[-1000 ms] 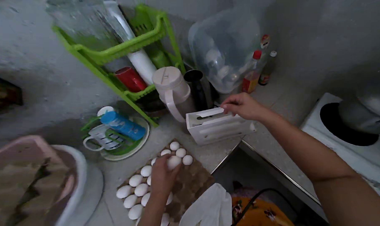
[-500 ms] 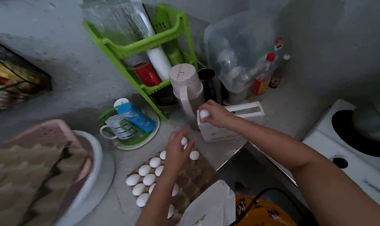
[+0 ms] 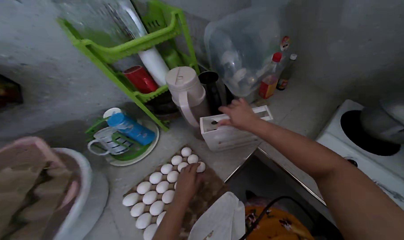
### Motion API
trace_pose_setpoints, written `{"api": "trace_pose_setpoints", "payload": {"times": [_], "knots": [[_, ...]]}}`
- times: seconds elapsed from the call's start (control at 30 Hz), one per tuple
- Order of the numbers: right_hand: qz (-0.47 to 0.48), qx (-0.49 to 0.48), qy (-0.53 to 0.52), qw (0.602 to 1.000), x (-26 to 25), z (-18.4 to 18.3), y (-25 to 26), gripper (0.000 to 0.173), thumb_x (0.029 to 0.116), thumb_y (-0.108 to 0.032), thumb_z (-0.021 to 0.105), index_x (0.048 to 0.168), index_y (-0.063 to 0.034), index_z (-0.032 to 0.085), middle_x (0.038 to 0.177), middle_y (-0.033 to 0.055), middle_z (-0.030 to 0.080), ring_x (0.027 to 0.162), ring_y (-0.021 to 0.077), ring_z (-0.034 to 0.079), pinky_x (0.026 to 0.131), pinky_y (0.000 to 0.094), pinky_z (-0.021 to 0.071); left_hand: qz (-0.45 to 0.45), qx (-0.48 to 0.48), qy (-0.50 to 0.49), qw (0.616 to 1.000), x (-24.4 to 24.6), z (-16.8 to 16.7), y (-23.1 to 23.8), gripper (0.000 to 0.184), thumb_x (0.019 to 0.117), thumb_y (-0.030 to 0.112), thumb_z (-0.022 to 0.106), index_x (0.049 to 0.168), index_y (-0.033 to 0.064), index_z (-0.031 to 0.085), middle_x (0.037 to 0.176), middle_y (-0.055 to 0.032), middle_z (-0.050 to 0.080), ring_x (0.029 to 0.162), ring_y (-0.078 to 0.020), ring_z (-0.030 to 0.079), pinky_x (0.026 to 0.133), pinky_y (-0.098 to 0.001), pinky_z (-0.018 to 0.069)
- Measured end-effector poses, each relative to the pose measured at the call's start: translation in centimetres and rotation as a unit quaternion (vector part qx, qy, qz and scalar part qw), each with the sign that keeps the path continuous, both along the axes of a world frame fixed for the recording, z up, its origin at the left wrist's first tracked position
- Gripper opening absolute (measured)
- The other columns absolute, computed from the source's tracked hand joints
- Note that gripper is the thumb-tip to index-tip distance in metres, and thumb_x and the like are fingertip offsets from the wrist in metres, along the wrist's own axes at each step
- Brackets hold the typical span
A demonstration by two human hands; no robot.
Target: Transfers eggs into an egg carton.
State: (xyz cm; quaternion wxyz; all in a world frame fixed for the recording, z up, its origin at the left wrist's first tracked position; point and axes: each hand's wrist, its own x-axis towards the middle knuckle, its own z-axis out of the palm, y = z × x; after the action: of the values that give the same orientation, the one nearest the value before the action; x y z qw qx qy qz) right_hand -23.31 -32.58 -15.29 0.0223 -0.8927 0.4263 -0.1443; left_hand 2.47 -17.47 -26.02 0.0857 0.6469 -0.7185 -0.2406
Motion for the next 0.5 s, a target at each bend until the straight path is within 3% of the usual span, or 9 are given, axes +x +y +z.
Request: {"api": "trace_pose_setpoints", "payload": {"times": [0.13, 0.27, 0.33, 0.4, 0.5], "knots": [[-0.076, 0.01, -0.064, 0.995, -4.4, 2.6, -0.9, 0.05, 0.105, -0.043, 0.054, 0.126, 0.0001, 0.069, 0.12, 0.0233, 0.07, 0.12, 0.0456, 0.061, 0.106, 0.0646, 0.0401, 0.027, -0.02, 0.013, 0.999, 3.0, 1.3, 4.9, 0.039, 0.0979, 0.01, 0.066, 0.132, -0.0075, 0.061, 0.126, -0.035, 0.061, 0.121, -0.0544, 0.057, 0.105, -0.0659, 0.0428], [-0.039, 0.044, -0.112, 0.992, -6.5, 2.1, -1.7, 0.043, 0.1081, -0.035, 0.05, 0.118, 0.0007, 0.071, 0.107, 0.0213, 0.073, 0.105, 0.0402, 0.069, 0.095, 0.0595, 0.0518, 0.017, -0.04, 0.025, 0.999, 6.4, 0.5, 10.8, 0.046, 0.089, 0.016, 0.077, 0.124, -0.0109, 0.065, 0.116, -0.0382, 0.063, 0.111, -0.0597, 0.059, 0.097, -0.0714, 0.0446], [-0.007, 0.059, -0.146, 0.987, -6.2, 1.5, -1.7, 0.04, 0.1081, -0.03, 0.05, 0.114, 0.0023, 0.072, 0.104, 0.0208, 0.073, 0.101, 0.0372, 0.07, 0.092, 0.0566, 0.0535, 0.001, -0.027, 0.024, 0.999, 7.3, 0.0, 13.0, 0.052, 0.0848, 0.016, 0.08, 0.126, -0.0112, 0.064, 0.123, -0.0409, 0.06, 0.116, -0.0635, 0.055, 0.099, -0.074, 0.0416], [0.008, 0.068, -0.174, 0.982, -5.3, 1.5, -1.7, 0.039, 0.1083, -0.028, 0.049, 0.114, 0.0031, 0.072, 0.104, 0.0206, 0.073, 0.099, 0.0352, 0.071, 0.091, 0.0548, 0.0541, -0.007, 0.006, 0.025, 1.0, 7.5, -0.8, 14.5, 0.049, 0.0873, 0.012, 0.077, 0.128, -0.0116, 0.063, 0.131, -0.0398, 0.057, 0.123, -0.0627, 0.052, 0.104, -0.0726, 0.0396], [0.003, 0.117, -0.194, 0.974, -3.5, 3.2, -1.2, 0.039, 0.11, -0.026, 0.046, 0.122, 0.004, 0.069, 0.113, 0.0213, 0.072, 0.107, 0.034, 0.069, 0.099, 0.0513, 0.0518, -0.026, -0.03, 0.022, 0.999, 7.7, -2.5, 15.5, 0.039, 0.0839, 0.002, 0.076, 0.121, -0.01, 0.068, 0.129, -0.036, 0.06, 0.119, -0.059, 0.057, 0.099, -0.0692, 0.0458]]}}
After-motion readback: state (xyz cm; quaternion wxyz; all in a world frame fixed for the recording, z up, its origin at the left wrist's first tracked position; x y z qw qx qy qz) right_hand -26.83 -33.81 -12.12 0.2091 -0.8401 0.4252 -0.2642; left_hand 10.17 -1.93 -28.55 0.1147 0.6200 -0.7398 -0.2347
